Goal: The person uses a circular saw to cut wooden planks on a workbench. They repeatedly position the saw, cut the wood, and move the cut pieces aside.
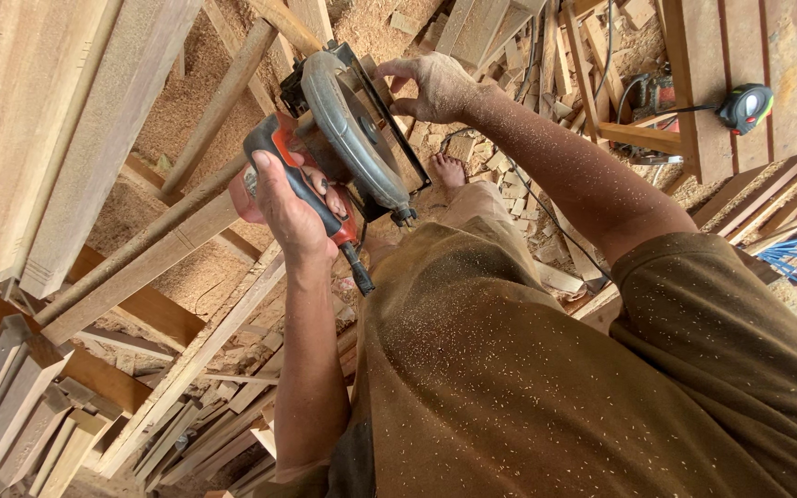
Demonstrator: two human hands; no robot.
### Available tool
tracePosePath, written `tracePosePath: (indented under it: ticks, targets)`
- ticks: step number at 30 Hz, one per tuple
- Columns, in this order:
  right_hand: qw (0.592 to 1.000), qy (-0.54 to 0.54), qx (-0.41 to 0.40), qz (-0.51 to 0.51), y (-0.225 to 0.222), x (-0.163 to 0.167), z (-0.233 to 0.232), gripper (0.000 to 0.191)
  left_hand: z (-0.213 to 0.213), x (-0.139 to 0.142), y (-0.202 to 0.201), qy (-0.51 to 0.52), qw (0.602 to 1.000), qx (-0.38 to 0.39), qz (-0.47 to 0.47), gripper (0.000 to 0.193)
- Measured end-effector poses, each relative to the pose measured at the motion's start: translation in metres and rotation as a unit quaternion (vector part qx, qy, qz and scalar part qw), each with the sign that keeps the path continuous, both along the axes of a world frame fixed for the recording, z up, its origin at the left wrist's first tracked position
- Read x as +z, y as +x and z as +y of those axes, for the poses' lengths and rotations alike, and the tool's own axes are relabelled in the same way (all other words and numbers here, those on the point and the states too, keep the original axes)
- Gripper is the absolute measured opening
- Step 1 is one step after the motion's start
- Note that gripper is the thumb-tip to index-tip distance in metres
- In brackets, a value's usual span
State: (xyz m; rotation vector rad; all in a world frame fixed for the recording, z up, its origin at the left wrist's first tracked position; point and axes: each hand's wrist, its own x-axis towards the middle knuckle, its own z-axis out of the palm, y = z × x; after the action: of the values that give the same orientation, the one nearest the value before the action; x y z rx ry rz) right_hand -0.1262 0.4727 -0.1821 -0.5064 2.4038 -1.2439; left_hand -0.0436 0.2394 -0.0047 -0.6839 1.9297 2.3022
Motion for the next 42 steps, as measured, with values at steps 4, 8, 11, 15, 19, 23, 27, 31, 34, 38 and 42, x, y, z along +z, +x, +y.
tracePosePath:
  ticks: [4,8,11,15,19,23,27,31,34,38,42]
  targets:
    - [1.0,-0.009,-0.001,-0.005,-0.002,0.001,0.0,0.064,-0.001,0.006,-0.006,0.021,1.0,-0.001,-0.021,0.057]
    - [1.0,-0.011,-0.008,-0.027,-0.002,-0.001,-0.001,0.065,0.001,0.009,-0.014,0.024,0.999,0.007,-0.023,0.058]
    - [1.0,-0.017,-0.003,-0.011,-0.003,-0.003,-0.001,0.065,0.0,0.008,-0.019,0.018,1.0,0.007,-0.023,0.059]
    - [0.999,-0.022,-0.005,-0.035,-0.004,-0.003,-0.003,0.066,-0.002,0.007,-0.026,-0.03,0.999,0.008,-0.028,0.059]
    - [0.999,0.001,-0.01,-0.049,-0.005,0.001,-0.004,0.066,-0.003,0.008,-0.031,-0.03,0.999,0.009,-0.024,0.058]
    - [0.999,-0.006,-0.004,-0.047,-0.006,0.003,-0.004,0.065,-0.004,0.009,-0.04,-0.013,0.999,0.007,-0.03,0.057]
    - [0.999,-0.011,-0.001,-0.053,-0.006,0.003,-0.002,0.066,-0.006,0.007,-0.051,0.0,0.999,0.013,-0.032,0.057]
    - [0.999,-0.01,-0.003,-0.051,-0.005,0.003,-0.001,0.065,-0.01,0.005,-0.065,-0.007,0.999,0.018,-0.043,0.055]
    - [0.999,-0.008,-0.002,-0.053,-0.003,0.006,0.001,0.067,-0.011,0.005,-0.079,-0.02,0.999,0.011,-0.022,0.056]
    - [0.998,-0.036,-0.003,-0.06,0.001,0.009,0.0,0.062,-0.013,0.013,-0.077,-0.035,0.999,-0.003,-0.017,0.055]
    - [0.995,-0.049,-0.012,-0.084,0.004,0.011,-0.005,0.047,-0.01,0.018,-0.038,-0.003,0.999,0.021,-0.038,0.053]
